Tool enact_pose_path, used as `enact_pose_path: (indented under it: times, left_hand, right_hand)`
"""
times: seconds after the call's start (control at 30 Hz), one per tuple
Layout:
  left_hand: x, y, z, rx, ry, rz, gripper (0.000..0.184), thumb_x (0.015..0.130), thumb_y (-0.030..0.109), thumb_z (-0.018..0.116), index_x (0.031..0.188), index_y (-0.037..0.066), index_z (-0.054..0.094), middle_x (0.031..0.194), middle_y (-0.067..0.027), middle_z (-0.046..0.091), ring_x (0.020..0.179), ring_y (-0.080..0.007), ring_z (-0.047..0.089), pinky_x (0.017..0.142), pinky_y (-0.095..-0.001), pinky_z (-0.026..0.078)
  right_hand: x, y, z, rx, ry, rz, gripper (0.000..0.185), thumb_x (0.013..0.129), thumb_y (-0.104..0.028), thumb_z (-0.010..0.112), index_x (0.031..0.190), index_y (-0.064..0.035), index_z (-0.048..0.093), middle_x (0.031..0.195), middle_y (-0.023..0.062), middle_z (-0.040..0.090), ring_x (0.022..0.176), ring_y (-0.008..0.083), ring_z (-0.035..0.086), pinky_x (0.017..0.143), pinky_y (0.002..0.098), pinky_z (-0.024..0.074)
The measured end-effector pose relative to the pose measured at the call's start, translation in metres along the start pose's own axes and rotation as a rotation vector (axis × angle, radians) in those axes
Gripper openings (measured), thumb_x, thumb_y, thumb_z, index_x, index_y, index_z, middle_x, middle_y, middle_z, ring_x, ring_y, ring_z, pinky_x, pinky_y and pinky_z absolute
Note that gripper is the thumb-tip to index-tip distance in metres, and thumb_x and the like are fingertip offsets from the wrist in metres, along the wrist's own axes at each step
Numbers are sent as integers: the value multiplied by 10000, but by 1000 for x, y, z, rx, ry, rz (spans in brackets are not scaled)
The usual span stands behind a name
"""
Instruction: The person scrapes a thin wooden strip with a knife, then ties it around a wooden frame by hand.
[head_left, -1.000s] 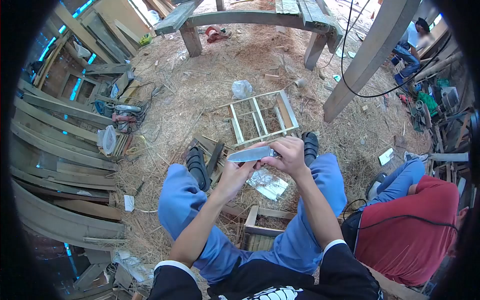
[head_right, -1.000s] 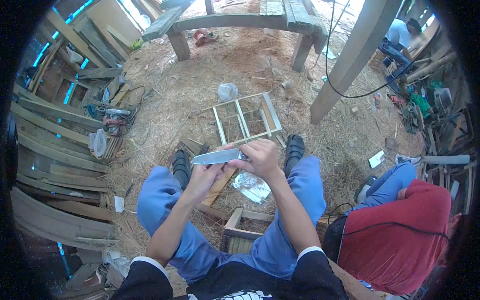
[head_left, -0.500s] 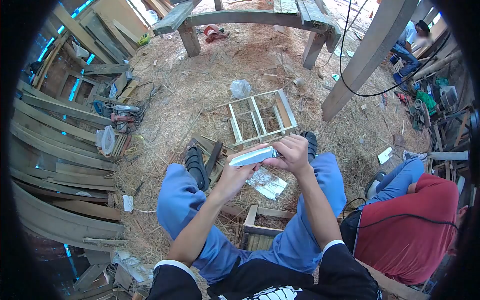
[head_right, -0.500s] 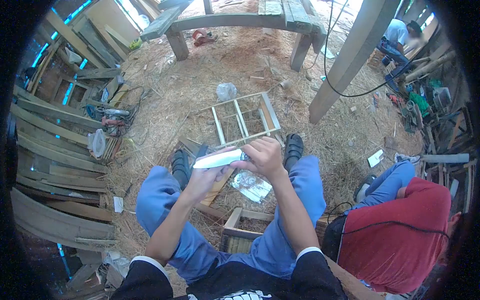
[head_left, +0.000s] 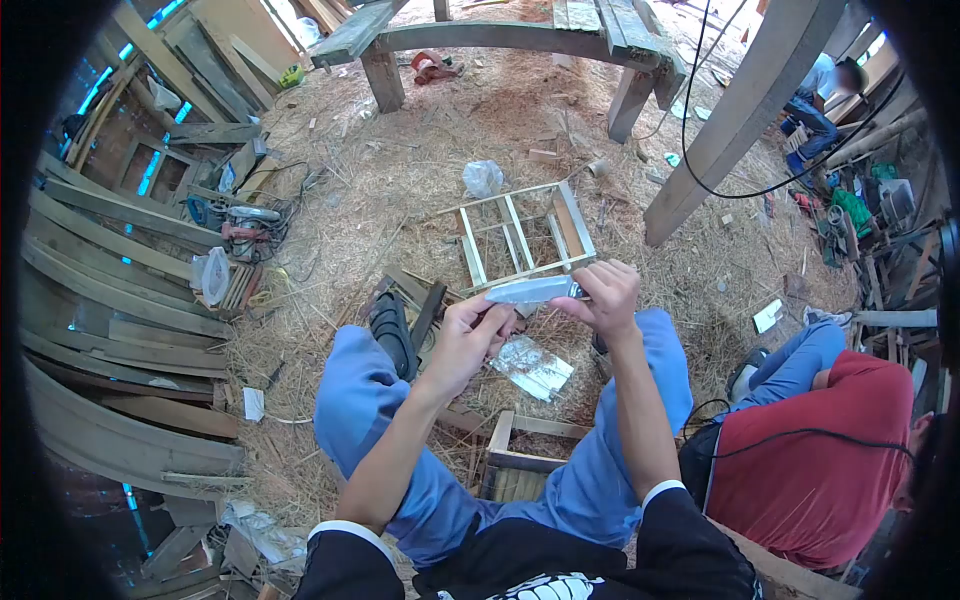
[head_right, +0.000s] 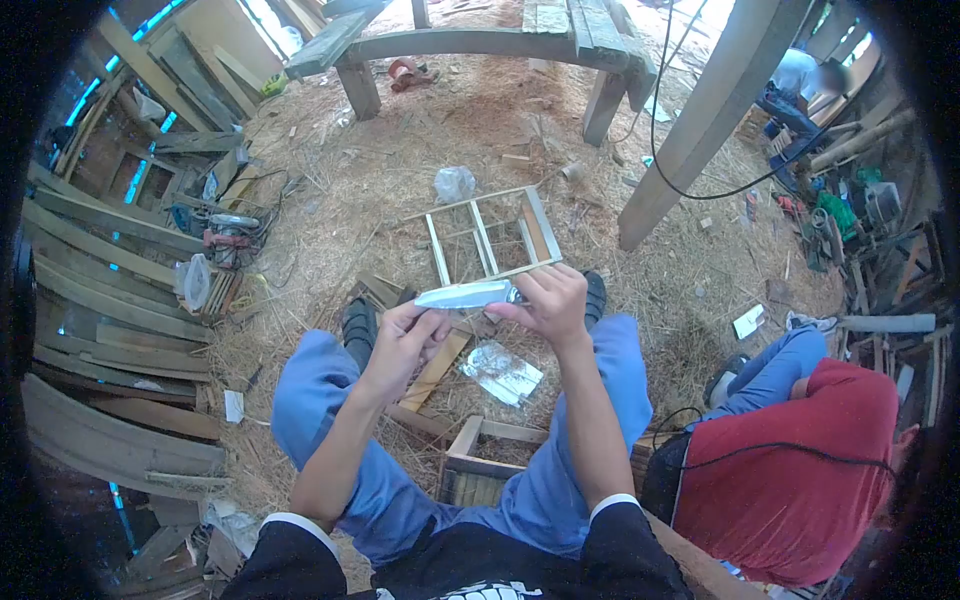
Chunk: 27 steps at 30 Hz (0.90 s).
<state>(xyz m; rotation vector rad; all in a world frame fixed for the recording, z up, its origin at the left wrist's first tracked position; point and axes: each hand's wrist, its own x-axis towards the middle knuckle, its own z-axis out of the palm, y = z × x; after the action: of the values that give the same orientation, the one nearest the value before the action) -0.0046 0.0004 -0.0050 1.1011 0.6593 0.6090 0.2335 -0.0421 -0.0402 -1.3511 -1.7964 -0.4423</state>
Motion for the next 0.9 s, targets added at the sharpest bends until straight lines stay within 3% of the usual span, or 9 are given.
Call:
enact_pose_path:
  times: [0.07, 0.27, 0.37, 0.47, 0.57, 0.77, 0.9]
  left_hand:
    - [1, 2, -1, -13, -3, 8, 194, 1043, 140, 527, 1125, 12, 649, 760, 24, 494, 572, -19, 357, 490, -195, 264]
    - [-4, 11, -1, -101, 32, -54, 266, 1043, 152, 531, 1245, 11, 630, 763, 36, 490, 577, -12, 351, 488, -188, 258]
    - [-10, 18, -2, -62, -8, -31, 323, 1041, 156, 534, 1326, 16, 595, 766, 39, 491, 578, -11, 352, 486, -181, 257]
    - [-11, 9, -7, -38, -21, -7, 354, 1040, 159, 534, 1365, 21, 568, 771, 37, 500, 578, -9, 357, 483, -175, 257]
    - [-11, 12, -11, -28, 16, -13, 360, 1042, 155, 526, 1376, 25, 559, 780, 29, 520, 581, -7, 366, 489, -172, 267]
    - [-10, 6, -16, -13, 46, 19, 343, 1042, 144, 518, 1358, 23, 571, 804, 10, 555, 582, -4, 372, 496, -174, 282]
    - [-5, 2, -13, 47, 48, 15, 317, 1040, 145, 524, 1326, 25, 589, 813, 8, 564, 587, -5, 381, 506, -169, 301]
  right_hand:
    - [0, 2, -2, -7, -17, 12, 507, 734, -562, 761, 670, -89, 591, 562, 20, 521, 506, 218, 542, 506, 342, 404]
    - [0, 5, -5, -21, 30, 51, 469, 782, -505, 769, 675, -80, 599, 557, 44, 527, 512, 225, 558, 502, 355, 404]
    - [-7, 13, -6, -108, 82, 483, 430, 847, -422, 761, 681, -58, 603, 555, 66, 537, 505, 241, 558, 497, 371, 401]
    - [-8, 24, -10, -125, 157, 652, 378, 887, -350, 740, 702, -42, 621, 550, 83, 544, 490, 251, 544, 494, 375, 397]
    - [-7, 12, -13, -88, 115, 609, 363, 889, -353, 741, 729, -41, 643, 544, 85, 536, 479, 242, 526, 494, 367, 391]
    - [-7, -1, 2, 170, 74, 709, 305, 902, -331, 734, 837, -36, 692, 531, 62, 504, 470, 146, 487, 485, 334, 362]
    - [-9, -10, 20, 520, -17, 811, 231, 908, -264, 727, 897, -34, 704, 545, -30, 462, 511, 51, 405, 483, 279, 300]
